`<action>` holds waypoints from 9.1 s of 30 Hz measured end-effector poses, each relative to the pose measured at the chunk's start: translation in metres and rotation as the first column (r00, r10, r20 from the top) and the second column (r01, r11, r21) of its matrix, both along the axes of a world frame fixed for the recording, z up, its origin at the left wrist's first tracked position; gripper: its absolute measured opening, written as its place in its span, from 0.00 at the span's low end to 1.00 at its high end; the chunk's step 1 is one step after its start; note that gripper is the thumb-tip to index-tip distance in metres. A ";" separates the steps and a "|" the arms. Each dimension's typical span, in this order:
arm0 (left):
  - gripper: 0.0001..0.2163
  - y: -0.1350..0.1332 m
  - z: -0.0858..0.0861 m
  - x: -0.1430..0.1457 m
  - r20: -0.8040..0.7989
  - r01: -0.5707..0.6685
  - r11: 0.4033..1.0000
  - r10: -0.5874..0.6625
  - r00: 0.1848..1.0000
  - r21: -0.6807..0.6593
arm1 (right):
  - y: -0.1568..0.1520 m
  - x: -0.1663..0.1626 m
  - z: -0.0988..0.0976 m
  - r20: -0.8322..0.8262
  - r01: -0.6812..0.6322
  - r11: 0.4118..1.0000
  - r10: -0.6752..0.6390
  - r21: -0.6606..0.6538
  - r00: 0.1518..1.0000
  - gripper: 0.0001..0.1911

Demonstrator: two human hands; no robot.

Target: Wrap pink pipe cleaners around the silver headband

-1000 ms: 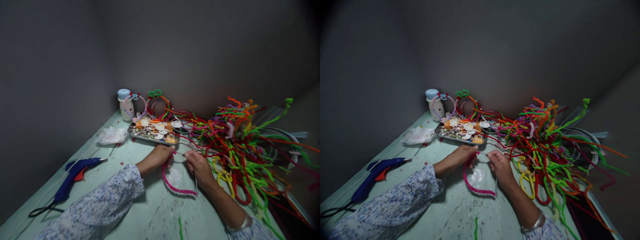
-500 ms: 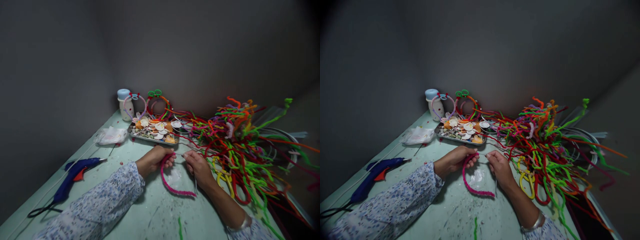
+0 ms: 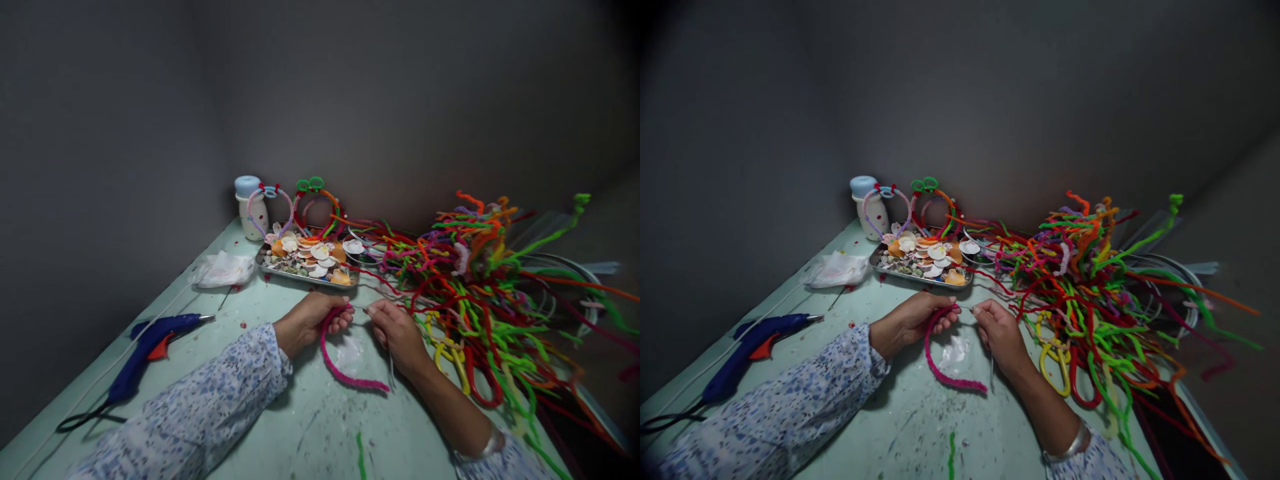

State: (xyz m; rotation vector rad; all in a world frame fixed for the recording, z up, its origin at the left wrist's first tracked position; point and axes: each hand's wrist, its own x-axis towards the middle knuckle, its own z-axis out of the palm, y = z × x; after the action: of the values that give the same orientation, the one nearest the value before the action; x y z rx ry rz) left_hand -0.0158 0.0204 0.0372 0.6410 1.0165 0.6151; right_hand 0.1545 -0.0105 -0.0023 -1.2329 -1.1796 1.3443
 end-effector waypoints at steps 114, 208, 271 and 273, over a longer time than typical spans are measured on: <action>0.11 0.003 -0.021 -0.004 -0.200 0.177 0.915 -0.110 0.974 0.362 | -0.011 -0.009 0.001 0.458 -0.025 0.960 -0.111 0.280 0.882 0.13; 0.03 0.012 -0.029 -0.014 0.450 -0.224 0.971 0.164 0.878 0.084 | 0.007 0.009 -0.005 -0.361 0.260 0.966 -0.239 0.009 0.901 0.10; 0.09 0.008 -0.029 -0.017 0.455 -0.143 0.981 0.070 0.888 0.129 | 0.014 0.012 -0.002 -0.555 0.335 0.940 -0.311 -0.062 0.771 0.05; 0.08 0.009 -0.030 -0.017 0.464 -0.149 0.981 0.076 0.883 0.122 | 0.014 0.013 -0.003 -0.568 0.322 0.944 -0.305 -0.073 0.764 0.05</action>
State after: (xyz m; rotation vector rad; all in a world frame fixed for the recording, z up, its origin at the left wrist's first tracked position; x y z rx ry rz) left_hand -0.0331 0.0290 0.0074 0.5374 0.5667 0.9071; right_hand 0.1670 0.0033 -0.0055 -0.8556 -0.5287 1.3024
